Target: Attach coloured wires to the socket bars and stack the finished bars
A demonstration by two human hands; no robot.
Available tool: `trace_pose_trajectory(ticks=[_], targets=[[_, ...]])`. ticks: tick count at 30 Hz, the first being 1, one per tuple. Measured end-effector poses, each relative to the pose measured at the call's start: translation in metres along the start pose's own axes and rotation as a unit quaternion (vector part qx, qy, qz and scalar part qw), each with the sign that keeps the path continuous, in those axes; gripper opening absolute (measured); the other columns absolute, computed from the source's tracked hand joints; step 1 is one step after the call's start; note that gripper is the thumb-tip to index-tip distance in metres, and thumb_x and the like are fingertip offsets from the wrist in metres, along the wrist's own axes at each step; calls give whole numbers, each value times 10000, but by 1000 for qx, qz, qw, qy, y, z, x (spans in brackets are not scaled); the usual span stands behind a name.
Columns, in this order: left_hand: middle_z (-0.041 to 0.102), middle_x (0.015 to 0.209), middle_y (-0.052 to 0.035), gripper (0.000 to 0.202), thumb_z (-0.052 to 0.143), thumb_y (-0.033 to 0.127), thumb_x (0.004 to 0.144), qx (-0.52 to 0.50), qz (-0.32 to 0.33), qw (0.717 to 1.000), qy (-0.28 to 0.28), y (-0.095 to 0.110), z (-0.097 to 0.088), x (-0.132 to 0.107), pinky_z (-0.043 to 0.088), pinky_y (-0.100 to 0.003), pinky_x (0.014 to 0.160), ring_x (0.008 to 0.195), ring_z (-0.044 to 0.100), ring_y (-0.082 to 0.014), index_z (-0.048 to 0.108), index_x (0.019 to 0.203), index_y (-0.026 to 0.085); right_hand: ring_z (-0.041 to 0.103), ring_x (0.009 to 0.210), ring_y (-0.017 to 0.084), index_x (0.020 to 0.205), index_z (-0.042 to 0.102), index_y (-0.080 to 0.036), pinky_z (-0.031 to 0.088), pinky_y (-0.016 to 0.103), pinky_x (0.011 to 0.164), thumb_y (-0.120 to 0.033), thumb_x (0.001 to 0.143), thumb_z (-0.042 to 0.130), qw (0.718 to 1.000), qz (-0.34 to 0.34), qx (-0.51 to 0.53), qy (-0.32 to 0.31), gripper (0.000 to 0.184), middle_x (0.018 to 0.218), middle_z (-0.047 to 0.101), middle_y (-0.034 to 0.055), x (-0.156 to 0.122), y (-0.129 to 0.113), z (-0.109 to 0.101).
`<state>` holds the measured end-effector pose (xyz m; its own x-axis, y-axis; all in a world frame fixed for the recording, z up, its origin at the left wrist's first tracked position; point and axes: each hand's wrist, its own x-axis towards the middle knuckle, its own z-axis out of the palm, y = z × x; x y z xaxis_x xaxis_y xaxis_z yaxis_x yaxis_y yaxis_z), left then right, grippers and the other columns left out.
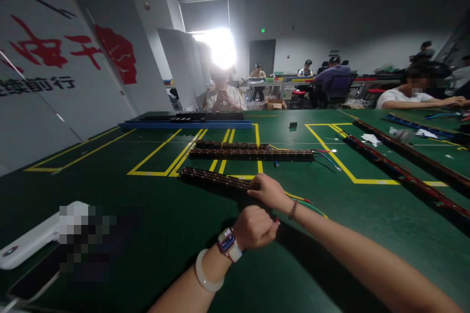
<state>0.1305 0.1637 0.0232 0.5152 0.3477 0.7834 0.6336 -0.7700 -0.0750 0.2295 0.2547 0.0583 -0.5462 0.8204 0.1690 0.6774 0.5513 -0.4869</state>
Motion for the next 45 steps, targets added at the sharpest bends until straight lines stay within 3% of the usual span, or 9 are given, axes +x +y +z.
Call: trace_pose_trajectory(ticks=[7, 14, 17, 19, 22, 26, 29, 38, 45], targets=[[478, 466, -4, 351, 447, 154, 852, -20, -31, 999, 2, 1, -2, 0, 259, -300, 511, 479, 392, -119, 485, 505, 189, 566, 853, 164, 912, 639, -168, 422, 278, 755, -322, 766, 687, 996, -83, 14, -31, 217, 922, 619, 51, 20, -19, 36], [536, 492, -32, 394, 407, 195, 895, -84, -112, 983, -115, 1, -3, 2, 299, -287, 545, 491, 457, -118, 538, 524, 176, 529, 1075, 191, 1129, 586, -195, 390, 359, 944, -346, 791, 656, 988, -118, 94, 26, 377, 1147, 581, 74, 14, 16, -11], [585, 543, -47, 427, 373, 261, 921, -173, -200, 952, -152, 3, -4, 5, 357, -272, 587, 548, 530, -128, 576, 556, 172, 580, 962, 198, 1015, 649, -163, 437, 340, 864, -395, 777, 654, 993, -59, 94, -37, 333, 1032, 640, 78, 1, 50, -30], [599, 560, -44, 454, 356, 328, 930, -261, -278, 909, -170, 5, -4, 9, 394, -257, 602, 562, 560, -127, 607, 589, 165, 606, 871, 192, 1000, 663, -145, 464, 316, 785, -449, 781, 632, 986, -21, 120, -114, 376, 956, 668, 77, -10, 67, -35], [590, 551, -34, 502, 338, 466, 916, -400, -421, 791, -191, 8, -2, 14, 388, -223, 483, 474, 548, -112, 640, 681, 141, 615, 823, 183, 1036, 661, -126, 468, 293, 739, -515, 805, 573, 964, -10, 176, -198, 461, 950, 683, 79, -21, 81, -33], [632, 605, -71, 559, 367, 583, 863, -543, -537, 610, -212, 8, 3, 17, 435, -229, 465, 489, 609, -145, 635, 820, 95, 600, 797, 168, 1000, 672, -109, 449, 277, 726, -504, 821, 545, 950, -23, 208, -234, 451, 930, 688, 72, -22, 84, -26], [674, 699, -125, 586, 388, 608, 850, -586, -581, 522, -215, 6, 5, 16, 513, -305, 596, 611, 672, -196, 621, 931, 76, 580, 715, 142, 936, 667, -97, 437, 255, 665, -458, 812, 568, 944, -21, 227, -238, 394, 842, 679, 58, -18, 82, -23], [630, 1126, -192, 399, 481, 417, 895, -681, -622, 385, -41, 9, 6, 19, 430, -440, 957, 1018, 628, -251, 517, 1145, 108, 595, 696, 141, 817, 639, -160, 382, 220, 587, -207, 834, 538, 993, -40, -37, -105, 113, 791, 662, 42, -39, 37, -35], [682, 935, -64, 188, 532, 339, 885, -658, -654, 368, 67, 7, 16, 9, 487, -321, 805, 846, 640, -162, 587, 944, 169, 605, 748, 202, 956, 604, -125, 431, 307, 661, -125, 853, 511, 952, -167, -250, -66, 139, 868, 637, 99, -56, 6, -14]])
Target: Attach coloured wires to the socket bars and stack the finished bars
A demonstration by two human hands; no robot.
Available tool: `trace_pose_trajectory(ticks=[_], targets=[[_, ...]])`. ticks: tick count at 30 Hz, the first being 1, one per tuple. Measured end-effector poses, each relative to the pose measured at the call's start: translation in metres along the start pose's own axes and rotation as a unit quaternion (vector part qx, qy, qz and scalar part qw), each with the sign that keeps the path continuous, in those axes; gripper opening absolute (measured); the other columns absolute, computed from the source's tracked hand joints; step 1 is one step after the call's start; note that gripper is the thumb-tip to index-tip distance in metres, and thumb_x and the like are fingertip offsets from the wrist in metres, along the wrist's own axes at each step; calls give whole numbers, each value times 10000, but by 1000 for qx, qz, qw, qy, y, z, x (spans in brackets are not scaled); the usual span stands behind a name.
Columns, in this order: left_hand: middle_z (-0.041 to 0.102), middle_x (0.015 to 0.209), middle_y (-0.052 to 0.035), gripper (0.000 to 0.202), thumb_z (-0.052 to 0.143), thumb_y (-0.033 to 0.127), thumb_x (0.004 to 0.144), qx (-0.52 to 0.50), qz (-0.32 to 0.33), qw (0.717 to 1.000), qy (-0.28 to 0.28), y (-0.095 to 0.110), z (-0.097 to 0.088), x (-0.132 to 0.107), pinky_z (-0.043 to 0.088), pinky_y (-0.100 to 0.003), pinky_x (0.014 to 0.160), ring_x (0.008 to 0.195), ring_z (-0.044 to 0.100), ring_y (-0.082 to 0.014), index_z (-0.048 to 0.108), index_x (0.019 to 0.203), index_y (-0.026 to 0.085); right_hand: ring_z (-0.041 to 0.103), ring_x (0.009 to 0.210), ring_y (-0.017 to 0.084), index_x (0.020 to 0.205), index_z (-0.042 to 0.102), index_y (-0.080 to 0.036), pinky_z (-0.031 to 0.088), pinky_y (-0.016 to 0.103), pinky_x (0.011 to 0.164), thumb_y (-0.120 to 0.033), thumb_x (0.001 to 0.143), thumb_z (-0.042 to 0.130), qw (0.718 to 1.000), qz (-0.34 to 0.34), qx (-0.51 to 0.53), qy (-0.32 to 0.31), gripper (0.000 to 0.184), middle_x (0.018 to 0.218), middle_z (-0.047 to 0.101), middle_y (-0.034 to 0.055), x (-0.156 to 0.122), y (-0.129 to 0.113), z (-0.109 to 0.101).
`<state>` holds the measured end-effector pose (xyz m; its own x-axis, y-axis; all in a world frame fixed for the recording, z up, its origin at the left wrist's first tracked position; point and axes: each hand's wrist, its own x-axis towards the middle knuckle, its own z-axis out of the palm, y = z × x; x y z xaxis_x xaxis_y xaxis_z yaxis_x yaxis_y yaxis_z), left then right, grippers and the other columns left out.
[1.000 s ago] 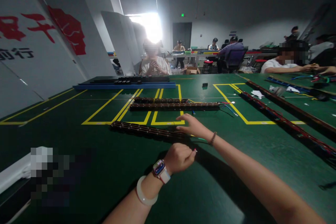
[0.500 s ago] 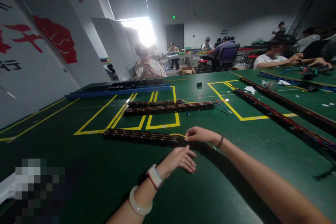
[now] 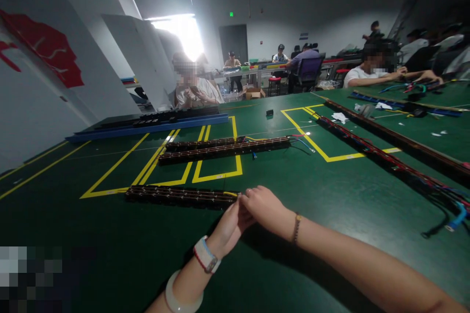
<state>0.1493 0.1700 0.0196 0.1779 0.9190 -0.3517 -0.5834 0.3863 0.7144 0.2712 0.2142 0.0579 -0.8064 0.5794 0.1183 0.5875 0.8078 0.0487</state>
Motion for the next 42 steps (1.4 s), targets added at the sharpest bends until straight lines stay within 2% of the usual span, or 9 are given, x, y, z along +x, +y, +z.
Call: trace_pose_trajectory(ticks=[5, 9, 13, 17, 24, 28, 33, 36, 42], targets=[[675, 829, -29, 121, 583, 290, 853, 39, -1, 998, 55, 0, 0, -1, 487, -258, 698, 745, 637, -131, 579, 866, 170, 593, 804, 224, 934, 633, -107, 451, 329, 686, -134, 833, 540, 1000, -4, -28, 3, 139, 888, 630, 125, -7, -11, -11], [680, 831, -46, 155, 573, 307, 858, 56, -6, 998, 37, 1, 3, -3, 497, -278, 714, 748, 645, -143, 587, 878, 154, 618, 808, 227, 935, 631, -114, 467, 317, 678, -130, 810, 570, 998, 41, -8, -39, 140, 916, 626, 133, -13, -8, -23], [687, 870, -66, 165, 562, 305, 865, 51, -6, 998, 20, 1, 3, -2, 499, -320, 780, 811, 651, -167, 585, 879, 142, 638, 718, 207, 993, 592, -110, 472, 291, 597, -99, 807, 552, 996, 58, 17, -73, 191, 897, 622, 123, -18, -5, -21], [689, 876, -68, 156, 567, 300, 863, 37, 5, 999, 10, -1, -1, 1, 495, -335, 810, 843, 650, -176, 578, 862, 144, 633, 759, 223, 1028, 547, -130, 487, 295, 595, -161, 834, 547, 996, 72, 14, -56, 196, 929, 604, 128, -17, -6, -15], [694, 943, -71, 153, 557, 290, 870, 11, 7, 1000, -8, 1, -1, 1, 481, -352, 869, 914, 646, -184, 599, 932, 156, 631, 805, 235, 1014, 562, -119, 496, 306, 645, -91, 848, 494, 996, 78, -8, -50, 182, 952, 613, 146, -14, -8, -16], [691, 982, -90, 201, 551, 332, 872, 15, 1, 1000, -21, 3, 2, -2, 475, -368, 890, 948, 642, -197, 608, 921, 146, 646, 755, 207, 986, 596, -126, 474, 278, 645, -69, 808, 533, 996, 56, 28, -62, 197, 885, 644, 116, -18, 0, -23], [685, 969, -106, 223, 540, 338, 880, 20, 5, 999, -30, 5, 3, -4, 481, -377, 891, 930, 650, -199, 592, 958, 135, 636, 721, 183, 859, 643, -157, 426, 248, 621, -118, 829, 526, 996, 61, 32, -50, 126, 821, 653, 85, -16, 26, -30], [676, 966, -112, 228, 527, 334, 889, 53, 4, 998, -29, 6, 5, -5, 488, -362, 873, 908, 654, -191, 577, 977, 130, 629, 735, 185, 821, 666, -173, 395, 255, 624, -121, 831, 527, 996, 83, 24, -33, 149, 827, 663, 73, -9, 42, -21], [658, 869, -99, 238, 530, 365, 879, 118, 6, 993, -25, 7, 7, -6, 491, -367, 837, 882, 662, -214, 547, 899, 129, 596, 762, 163, 868, 687, -193, 340, 264, 667, -224, 911, 485, 993, 108, 24, 40, 209, 814, 655, 60, 4, 61, 17]])
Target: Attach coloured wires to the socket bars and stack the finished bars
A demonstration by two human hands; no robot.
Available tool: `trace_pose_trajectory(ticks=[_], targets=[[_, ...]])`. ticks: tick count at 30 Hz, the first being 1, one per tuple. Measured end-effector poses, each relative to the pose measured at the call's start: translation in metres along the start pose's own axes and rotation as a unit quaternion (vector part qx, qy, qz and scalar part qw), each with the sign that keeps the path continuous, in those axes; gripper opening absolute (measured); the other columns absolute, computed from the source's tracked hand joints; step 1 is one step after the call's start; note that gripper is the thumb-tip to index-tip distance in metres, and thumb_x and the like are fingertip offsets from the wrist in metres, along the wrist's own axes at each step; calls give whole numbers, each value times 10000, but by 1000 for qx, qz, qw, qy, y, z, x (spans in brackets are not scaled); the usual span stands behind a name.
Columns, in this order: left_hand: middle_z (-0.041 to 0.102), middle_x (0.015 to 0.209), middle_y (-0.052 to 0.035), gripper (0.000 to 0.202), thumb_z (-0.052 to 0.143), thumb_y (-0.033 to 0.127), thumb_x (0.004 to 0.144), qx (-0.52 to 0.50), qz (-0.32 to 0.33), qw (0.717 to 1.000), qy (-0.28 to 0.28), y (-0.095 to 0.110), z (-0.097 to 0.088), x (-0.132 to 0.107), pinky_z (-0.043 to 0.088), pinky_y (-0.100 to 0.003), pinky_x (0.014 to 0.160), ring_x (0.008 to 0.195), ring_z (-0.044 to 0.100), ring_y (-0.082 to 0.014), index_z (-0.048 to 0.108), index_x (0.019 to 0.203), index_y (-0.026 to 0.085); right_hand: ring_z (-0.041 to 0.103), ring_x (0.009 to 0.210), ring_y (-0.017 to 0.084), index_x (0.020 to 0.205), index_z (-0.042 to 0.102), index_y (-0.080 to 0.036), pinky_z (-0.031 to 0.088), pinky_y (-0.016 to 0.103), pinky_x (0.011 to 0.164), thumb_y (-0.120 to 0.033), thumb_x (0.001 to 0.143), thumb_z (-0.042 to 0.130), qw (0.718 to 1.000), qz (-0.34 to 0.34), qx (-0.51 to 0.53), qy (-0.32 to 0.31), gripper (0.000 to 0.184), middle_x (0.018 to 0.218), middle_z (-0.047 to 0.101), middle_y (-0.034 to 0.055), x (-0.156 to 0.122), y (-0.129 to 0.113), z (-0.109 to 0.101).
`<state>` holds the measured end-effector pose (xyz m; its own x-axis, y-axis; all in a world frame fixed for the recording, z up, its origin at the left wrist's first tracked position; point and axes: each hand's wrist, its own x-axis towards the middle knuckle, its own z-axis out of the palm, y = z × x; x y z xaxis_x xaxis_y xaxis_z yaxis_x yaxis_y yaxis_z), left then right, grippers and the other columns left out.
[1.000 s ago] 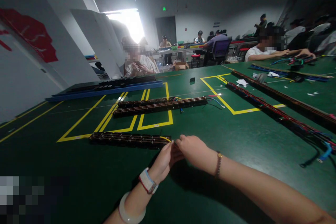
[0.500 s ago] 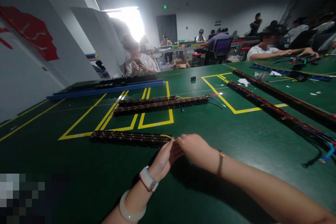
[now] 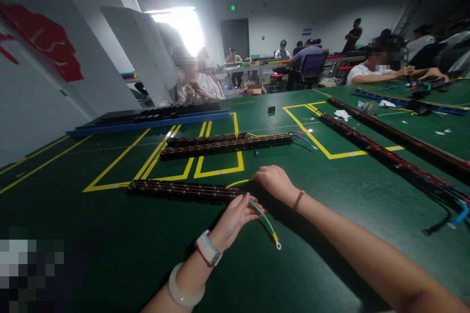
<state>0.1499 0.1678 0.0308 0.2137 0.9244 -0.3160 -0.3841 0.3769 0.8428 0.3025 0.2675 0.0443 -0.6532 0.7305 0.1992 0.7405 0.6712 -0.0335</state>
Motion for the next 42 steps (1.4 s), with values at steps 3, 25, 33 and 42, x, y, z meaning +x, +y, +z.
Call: trace_pose_trajectory(ticks=[3, 25, 33, 42], targets=[[645, 841, -80, 240, 547, 372, 866, 24, 6, 1000, -1, -1, -1, 0, 488, -365, 825, 854, 661, -205, 538, 907, 135, 568, 787, 158, 1016, 675, -211, 327, 278, 725, -209, 911, 498, 999, -34, 2, 38, 206, 846, 654, 56, 3, 7, 16], [523, 528, -16, 378, 472, 453, 867, 601, 187, 767, 122, 14, -13, -7, 274, -249, 541, 473, 483, -141, 553, 607, 190, 556, 947, 182, 1110, 638, -174, 399, 326, 862, -139, 889, 471, 980, -68, 149, 114, 279, 1014, 661, 82, -2, 16, 37], [653, 669, -90, 490, 275, 420, 944, 786, 143, 596, 80, 15, -7, -7, 314, -262, 532, 580, 604, -198, 637, 735, 164, 549, 976, 203, 1122, 624, -166, 390, 360, 886, -187, 908, 450, 978, -59, 168, 108, 277, 1039, 651, 98, -1, 12, 37], [665, 668, -84, 469, 315, 394, 943, 693, 260, 669, 64, 11, -7, -13, 328, -261, 565, 587, 590, -153, 624, 677, 162, 412, 1187, 283, 1355, 415, -154, 251, 432, 1017, -486, 711, 664, 972, -48, 231, 4, 766, 1272, 507, 149, -8, -21, 28]])
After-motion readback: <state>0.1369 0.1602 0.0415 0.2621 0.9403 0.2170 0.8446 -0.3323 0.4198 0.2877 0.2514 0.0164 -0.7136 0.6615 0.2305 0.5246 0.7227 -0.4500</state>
